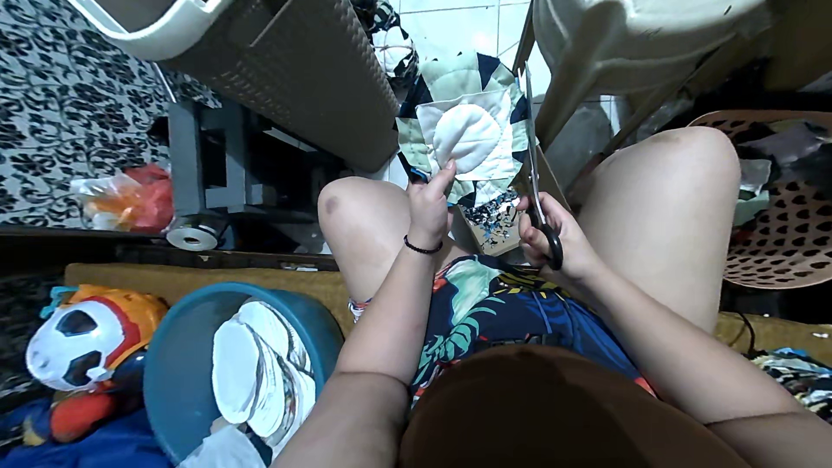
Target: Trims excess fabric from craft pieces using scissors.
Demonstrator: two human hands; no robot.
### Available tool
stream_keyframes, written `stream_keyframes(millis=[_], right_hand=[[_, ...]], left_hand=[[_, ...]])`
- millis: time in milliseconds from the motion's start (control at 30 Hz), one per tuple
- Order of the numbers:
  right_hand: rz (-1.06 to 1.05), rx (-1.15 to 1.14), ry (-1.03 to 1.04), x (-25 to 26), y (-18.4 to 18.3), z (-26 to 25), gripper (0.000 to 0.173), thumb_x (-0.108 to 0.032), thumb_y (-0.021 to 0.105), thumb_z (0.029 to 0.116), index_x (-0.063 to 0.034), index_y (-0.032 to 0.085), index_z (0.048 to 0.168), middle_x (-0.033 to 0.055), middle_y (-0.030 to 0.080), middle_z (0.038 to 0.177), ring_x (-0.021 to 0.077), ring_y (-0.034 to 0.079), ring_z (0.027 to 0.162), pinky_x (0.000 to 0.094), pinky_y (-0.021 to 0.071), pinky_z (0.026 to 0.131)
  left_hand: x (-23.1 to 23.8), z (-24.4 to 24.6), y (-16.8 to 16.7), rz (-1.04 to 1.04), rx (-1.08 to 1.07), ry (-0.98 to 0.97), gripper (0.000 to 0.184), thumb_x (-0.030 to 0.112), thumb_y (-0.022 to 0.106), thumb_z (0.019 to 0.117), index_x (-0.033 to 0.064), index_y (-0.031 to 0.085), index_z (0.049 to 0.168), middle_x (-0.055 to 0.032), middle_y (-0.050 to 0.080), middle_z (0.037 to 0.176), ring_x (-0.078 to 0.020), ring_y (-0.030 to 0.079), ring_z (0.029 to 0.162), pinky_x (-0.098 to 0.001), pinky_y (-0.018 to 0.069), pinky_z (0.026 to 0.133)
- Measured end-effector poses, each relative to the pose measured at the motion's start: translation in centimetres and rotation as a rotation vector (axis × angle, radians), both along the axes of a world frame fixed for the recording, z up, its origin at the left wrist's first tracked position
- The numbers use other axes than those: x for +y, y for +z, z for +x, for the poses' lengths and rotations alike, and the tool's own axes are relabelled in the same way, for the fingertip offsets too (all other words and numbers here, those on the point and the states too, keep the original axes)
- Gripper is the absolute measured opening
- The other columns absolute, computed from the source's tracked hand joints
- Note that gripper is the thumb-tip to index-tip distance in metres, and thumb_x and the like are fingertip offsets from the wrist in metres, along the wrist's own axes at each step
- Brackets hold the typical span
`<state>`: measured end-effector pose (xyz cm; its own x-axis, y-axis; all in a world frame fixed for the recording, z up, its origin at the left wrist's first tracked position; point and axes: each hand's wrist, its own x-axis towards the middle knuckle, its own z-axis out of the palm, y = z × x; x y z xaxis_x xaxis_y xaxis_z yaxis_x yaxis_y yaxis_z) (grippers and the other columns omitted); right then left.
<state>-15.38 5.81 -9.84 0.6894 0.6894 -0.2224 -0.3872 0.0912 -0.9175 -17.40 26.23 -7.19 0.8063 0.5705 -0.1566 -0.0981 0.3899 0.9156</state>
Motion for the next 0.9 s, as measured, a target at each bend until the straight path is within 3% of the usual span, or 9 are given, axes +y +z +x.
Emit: stream_keyframes(millis=[533, 667, 700, 800, 900], right_hand=[[-0.024, 0.03, 0.023, -0.2, -0.2, 0.0, 0.048, -0.035, 0.076, 0.09, -0.0176, 0.048, 0.124, -0.0072, 0.049, 0.066, 0.001, 0.044, 0.045, 0.0162, 0.0432, 0.044], [-0.008, 0.04, 0.045, -0.3, -0.5, 0.0, 0.043, -0.023, 0.073, 0.0911, -0.0166, 0.047, 0.125, -0.0066, 0.05, 0.064, 0.0014, 0.044, 0.045, 0.0165, 0.0419, 0.044], [-0.001, 0.042, 0.054, -0.3, -0.5, 0.0, 0.044, -0.027, 0.074, 0.0901, -0.0168, 0.048, 0.124, -0.0067, 0.051, 0.066, 0.0013, 0.045, 0.045, 0.0166, 0.0425, 0.044], [0.05, 0.041, 0.096, -0.4, -0.6, 0.1, 0.067, -0.057, 0.081, 0.08, -0.0186, 0.048, 0.123, -0.0071, 0.053, 0.074, 0.0009, 0.046, 0.051, 0.0165, 0.0431, 0.047], [0.017, -0.001, 0.101, -0.2, -0.6, 0.2, 0.07, -0.059, 0.081, 0.0787, -0.0174, 0.047, 0.124, -0.0072, 0.052, 0.074, 0.001, 0.046, 0.051, 0.016, 0.0423, 0.047]], left_hand=[[1.2, 0.1, 0.1, 0.011, -0.007, 0.0, 0.02, -0.001, 0.053, 0.098, 0.004, 0.054, 0.118, -0.0052, 0.071, 0.101, -0.0142, 0.07, 0.095, -0.0368, 0.0593, 0.089], [1.9, 0.2, 0.5, 0.019, 0.002, 0.008, 0.017, -0.003, 0.052, 0.0983, 0.0047, 0.057, 0.113, -0.0041, 0.072, 0.097, -0.0132, 0.071, 0.093, -0.0353, 0.0596, 0.087], [2.0, 0.2, 0.5, 0.018, -0.002, 0.006, 0.017, -0.003, 0.052, 0.0982, 0.0048, 0.057, 0.113, -0.004, 0.072, 0.097, -0.0131, 0.071, 0.092, -0.0351, 0.0598, 0.087], [2.2, 0.1, 0.5, 0.021, -0.004, -0.01, 0.017, -0.002, 0.052, 0.098, 0.0052, 0.058, 0.112, -0.0038, 0.072, 0.096, -0.0128, 0.071, 0.091, -0.0346, 0.06, 0.086], [2.0, -0.1, 0.7, 0.037, -0.003, -0.028, 0.018, -0.003, 0.052, 0.0966, 0.0057, 0.058, 0.111, -0.0028, 0.073, 0.094, -0.0118, 0.072, 0.089, -0.0333, 0.0605, 0.085]])
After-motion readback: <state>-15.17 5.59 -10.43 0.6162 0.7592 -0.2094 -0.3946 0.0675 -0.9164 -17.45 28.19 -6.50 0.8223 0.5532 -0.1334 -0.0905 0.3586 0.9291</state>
